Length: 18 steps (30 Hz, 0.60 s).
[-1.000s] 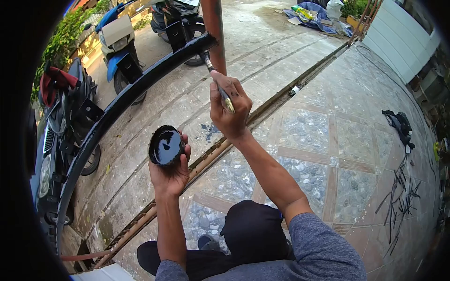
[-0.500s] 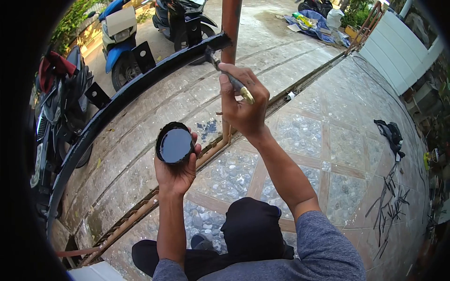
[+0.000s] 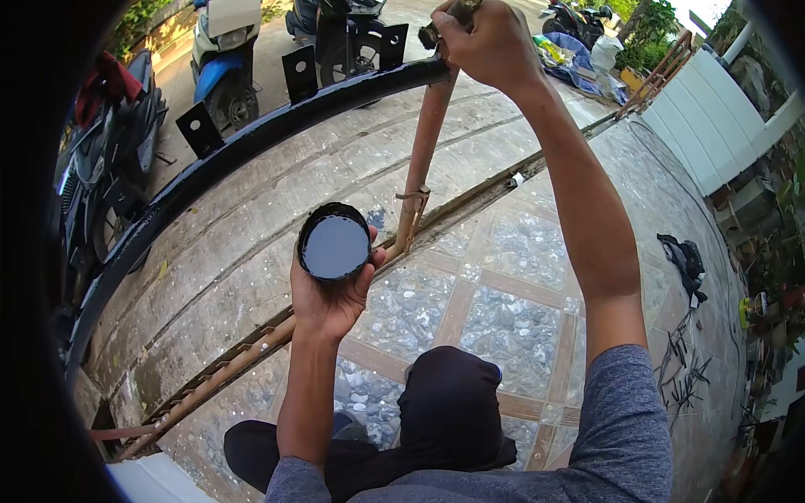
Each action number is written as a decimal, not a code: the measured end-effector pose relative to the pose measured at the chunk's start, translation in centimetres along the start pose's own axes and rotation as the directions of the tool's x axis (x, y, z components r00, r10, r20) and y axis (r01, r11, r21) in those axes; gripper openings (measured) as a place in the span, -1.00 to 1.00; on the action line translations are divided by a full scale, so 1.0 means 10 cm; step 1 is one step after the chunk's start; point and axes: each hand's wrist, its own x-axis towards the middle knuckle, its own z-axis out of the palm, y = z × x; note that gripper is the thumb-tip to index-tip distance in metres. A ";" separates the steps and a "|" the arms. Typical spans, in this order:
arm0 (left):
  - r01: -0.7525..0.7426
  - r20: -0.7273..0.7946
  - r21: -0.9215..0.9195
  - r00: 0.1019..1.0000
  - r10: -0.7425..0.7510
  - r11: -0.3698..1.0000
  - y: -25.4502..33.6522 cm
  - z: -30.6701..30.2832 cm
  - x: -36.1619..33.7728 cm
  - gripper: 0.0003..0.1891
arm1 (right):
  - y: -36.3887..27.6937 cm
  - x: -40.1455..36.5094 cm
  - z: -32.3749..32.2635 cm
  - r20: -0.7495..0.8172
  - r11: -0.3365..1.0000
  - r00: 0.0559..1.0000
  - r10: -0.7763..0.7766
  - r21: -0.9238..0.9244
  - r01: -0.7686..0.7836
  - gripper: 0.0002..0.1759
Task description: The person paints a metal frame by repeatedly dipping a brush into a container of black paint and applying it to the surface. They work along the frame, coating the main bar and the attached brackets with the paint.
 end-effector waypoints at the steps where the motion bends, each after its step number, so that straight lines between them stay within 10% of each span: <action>1: 0.005 0.011 -0.009 1.000 -0.005 1.000 0.00 0.00 0.00 -0.37 | 0.05 0.07 0.03 0.055 1.000 0.998 -0.002 0.001 0.002 -0.75; 6: -0.015 -0.007 0.020 1.000 0.015 1.000 -0.01 0.03 -0.03 -0.35 | -0.07 0.27 -0.14 0.241 0.978 0.963 0.120 -0.195 -0.073 -0.74; 9: -0.010 -0.010 0.023 1.000 0.010 1.000 0.00 0.00 -0.03 -0.34 | 0.16 0.25 -0.10 0.269 0.991 0.954 -0.130 0.017 0.130 -0.76; 12: -0.005 -0.007 0.021 1.000 0.005 1.000 0.00 -0.01 -0.02 -0.34 | 0.30 0.04 -0.11 0.283 0.974 0.953 -0.111 -0.158 0.160 -0.84; 15: -0.013 -0.013 0.012 1.000 0.013 1.000 0.02 -0.03 -0.04 -0.35 | 0.40 -0.32 0.00 -0.056 0.931 0.930 -0.363 -0.072 0.359 -0.84; 18: -0.011 0.002 -0.013 1.000 0.011 1.000 0.06 -0.03 -0.04 -0.36 | 0.39 -0.92 0.27 -0.152 0.956 0.944 -0.292 -0.062 0.285 -0.81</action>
